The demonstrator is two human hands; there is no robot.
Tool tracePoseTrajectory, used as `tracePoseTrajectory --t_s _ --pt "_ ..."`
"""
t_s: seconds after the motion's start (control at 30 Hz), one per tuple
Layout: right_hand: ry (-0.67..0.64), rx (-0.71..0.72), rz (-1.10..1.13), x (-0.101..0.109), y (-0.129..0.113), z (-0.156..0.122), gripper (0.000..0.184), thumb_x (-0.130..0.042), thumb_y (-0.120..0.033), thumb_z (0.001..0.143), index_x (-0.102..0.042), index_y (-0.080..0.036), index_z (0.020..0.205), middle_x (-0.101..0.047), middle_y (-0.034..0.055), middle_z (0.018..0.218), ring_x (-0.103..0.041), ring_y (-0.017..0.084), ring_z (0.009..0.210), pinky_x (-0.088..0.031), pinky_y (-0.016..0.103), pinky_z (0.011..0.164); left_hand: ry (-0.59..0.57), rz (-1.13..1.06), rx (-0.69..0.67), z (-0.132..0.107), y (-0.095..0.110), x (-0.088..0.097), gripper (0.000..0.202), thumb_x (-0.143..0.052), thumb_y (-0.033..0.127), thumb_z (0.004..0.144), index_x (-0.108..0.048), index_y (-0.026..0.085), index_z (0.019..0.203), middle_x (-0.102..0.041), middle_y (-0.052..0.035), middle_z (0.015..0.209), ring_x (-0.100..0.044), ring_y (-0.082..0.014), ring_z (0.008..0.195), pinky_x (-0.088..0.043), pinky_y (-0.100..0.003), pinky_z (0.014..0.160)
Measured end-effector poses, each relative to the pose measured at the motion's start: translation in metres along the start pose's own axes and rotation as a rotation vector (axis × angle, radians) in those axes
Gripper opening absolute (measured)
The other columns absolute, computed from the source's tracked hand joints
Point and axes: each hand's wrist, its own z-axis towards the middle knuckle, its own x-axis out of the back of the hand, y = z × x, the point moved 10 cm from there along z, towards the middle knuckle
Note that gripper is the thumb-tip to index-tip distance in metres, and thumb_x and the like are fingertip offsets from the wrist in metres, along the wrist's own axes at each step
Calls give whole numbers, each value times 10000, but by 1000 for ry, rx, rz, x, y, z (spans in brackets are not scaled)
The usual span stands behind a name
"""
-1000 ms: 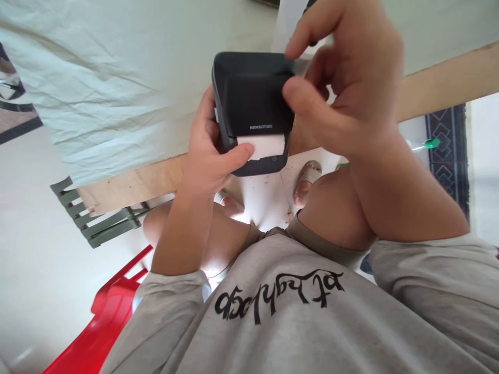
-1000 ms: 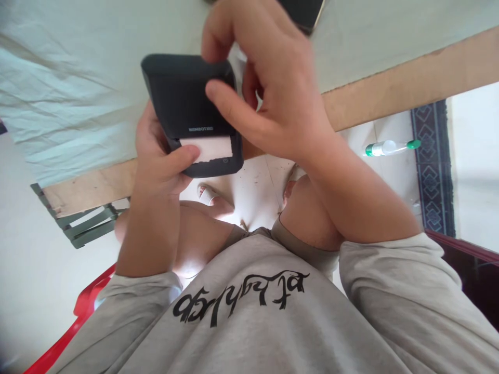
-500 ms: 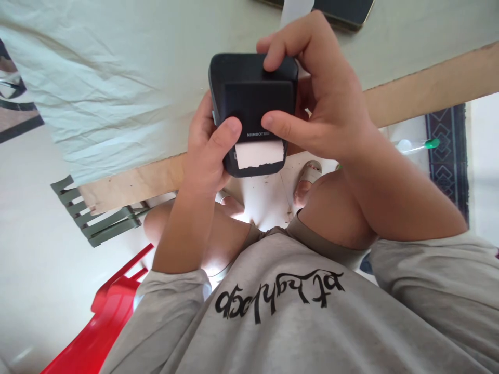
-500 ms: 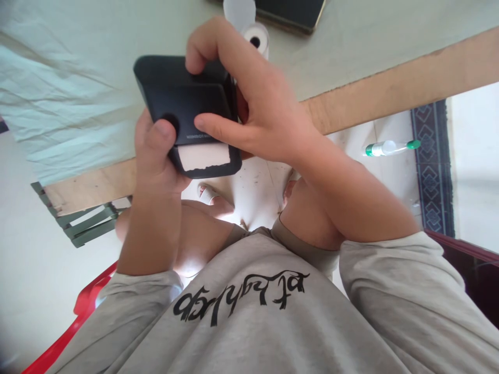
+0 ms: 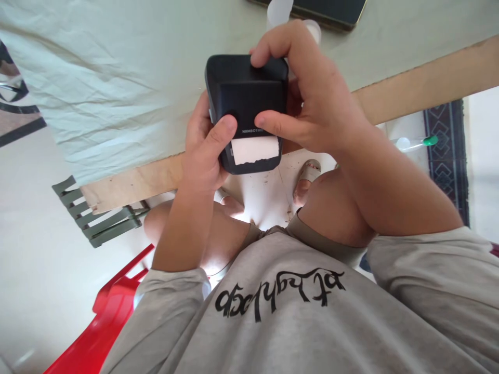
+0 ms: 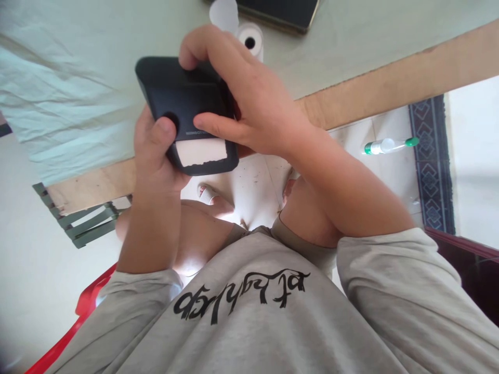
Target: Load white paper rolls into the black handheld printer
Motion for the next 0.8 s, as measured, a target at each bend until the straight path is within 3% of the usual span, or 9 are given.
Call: tracePoseTrajectory --t_s 0.13,0.3,0.5,0.63,0.8 --pt "5 2 16 1 -1 -3 368 -389 -441 841 -368 -186 1104 -445 12 1178 -431 59 1119 -436 146 822 2 -89 -10 1 1 -5 241 -527 385 836 -561 249 1033 -617 -46 1016 -496 -274 1155 -491 -366 832" --pt "59 66 4 3 -7 -6 393 -410 -377 842 -344 -138 1147 -423 40 1206 -409 52 1167 -372 212 1040 9 -214 36 2 -1 -7 332 -328 409 916 -495 207 1119 -563 -56 1184 -437 -265 1209 -438 -376 914" --pt "58 52 -97 -2 -7 -4 336 -282 -418 862 -328 -239 1143 -443 6 1207 -411 44 1159 -374 204 1042 177 -172 56 0 -3 2 297 -335 402 912 -553 202 890 -630 -72 1023 -448 -269 1211 -419 -387 961" --pt "49 76 -98 -3 -8 -3 388 -327 -437 828 -337 -223 1151 -445 13 1207 -417 68 1169 -381 215 1032 221 -154 35 0 0 2 351 -304 440 911 -541 195 830 -639 -66 980 -486 -246 1166 -381 -374 1021" --pt "41 128 -111 -3 -11 -3 476 -367 -486 802 -324 -180 1163 -432 14 1205 -403 68 1174 -374 222 1064 303 27 57 -3 7 11 249 -389 355 895 -590 232 815 -625 -20 776 -574 -201 862 -472 -312 833"
